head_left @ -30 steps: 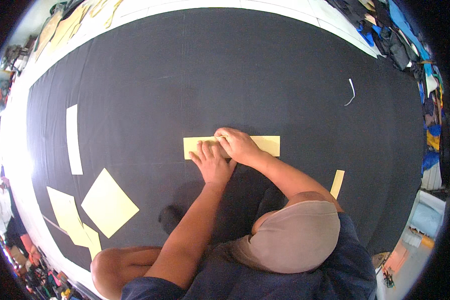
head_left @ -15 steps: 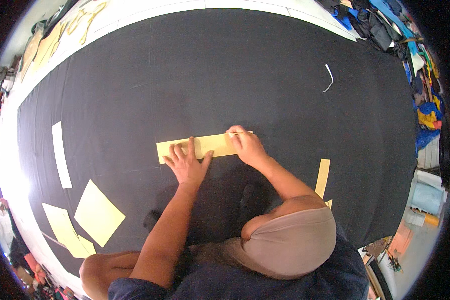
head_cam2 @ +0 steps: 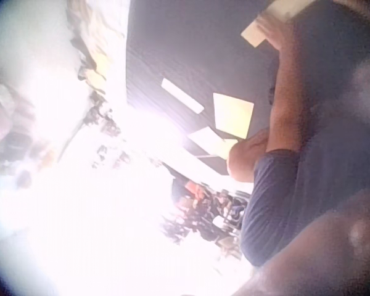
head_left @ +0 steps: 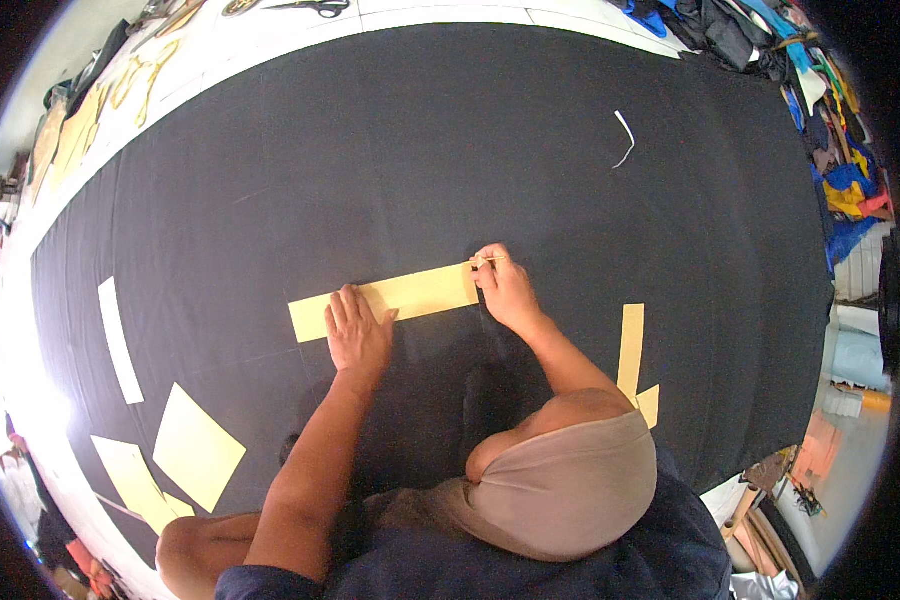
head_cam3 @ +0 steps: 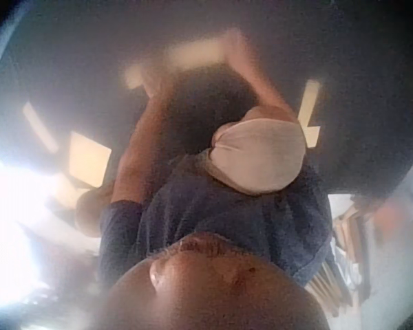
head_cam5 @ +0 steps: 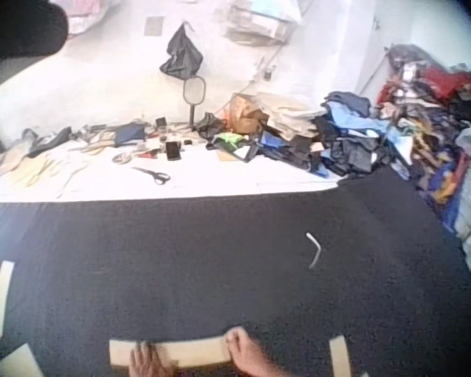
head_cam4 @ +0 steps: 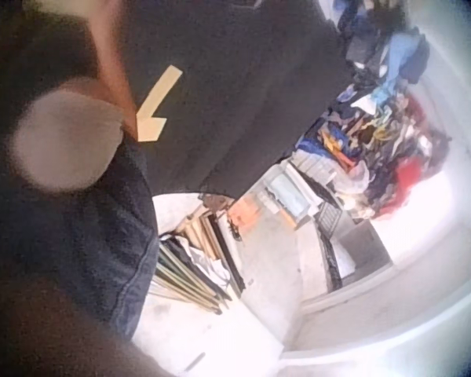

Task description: The person sits on the floor and uses a pencil to trace the outlines of several cardboard templates onto a large black fabric. The person handles multiple templates of different shapes, positioning them on the fabric and drawing around their edges before moving them aside.

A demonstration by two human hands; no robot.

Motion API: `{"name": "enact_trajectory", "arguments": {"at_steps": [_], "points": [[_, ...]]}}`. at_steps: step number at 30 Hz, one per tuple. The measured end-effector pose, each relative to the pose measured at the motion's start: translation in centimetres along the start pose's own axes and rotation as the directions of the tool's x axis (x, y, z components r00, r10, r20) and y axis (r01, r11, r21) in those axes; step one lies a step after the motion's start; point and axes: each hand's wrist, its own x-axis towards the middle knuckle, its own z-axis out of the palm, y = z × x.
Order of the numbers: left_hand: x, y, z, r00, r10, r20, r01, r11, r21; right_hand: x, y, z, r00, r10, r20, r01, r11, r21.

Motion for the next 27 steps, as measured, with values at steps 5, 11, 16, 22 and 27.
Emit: {"name": "enact_trajectory", "arguments": {"at_steps": [5, 11, 16, 22, 27], "points": [[0.2, 0.2, -0.6, 0.998, 0.056, 0.029, -0.055, 0.997, -0.062, -0.1, 0.4, 0.4, 0.999, -0.005, -0.051, 0.008, 0.998, 0.056], [0.4, 0.1, 0.3, 0.99, 0.141, 0.022, -0.143, 0.983, 0.119, 0.0, 1.1, 1.3, 0.993, -0.038, -0.116, 0.051, 0.993, 0.111], [0.3, 1.0, -1.1, 0.981, 0.155, 0.118, -0.178, 0.961, 0.21, -0.3, 1.8, 1.5, 0.98, -0.066, -0.186, 0.082, 0.994, 0.079], [2.2, 0.5, 0.6, 0.913, 0.388, 0.125, -0.404, 0.902, 0.153, -0.9, 0.0, 1.2, 0.975, -0.157, -0.159, 0.14, 0.984, -0.114], [2.4, 1.8, 0.7, 0.901, 0.387, 0.195, -0.405, 0.912, 0.061, -1.1, -1.0, 1.2, 0.971, -0.196, -0.135, 0.181, 0.977, -0.115]]}}
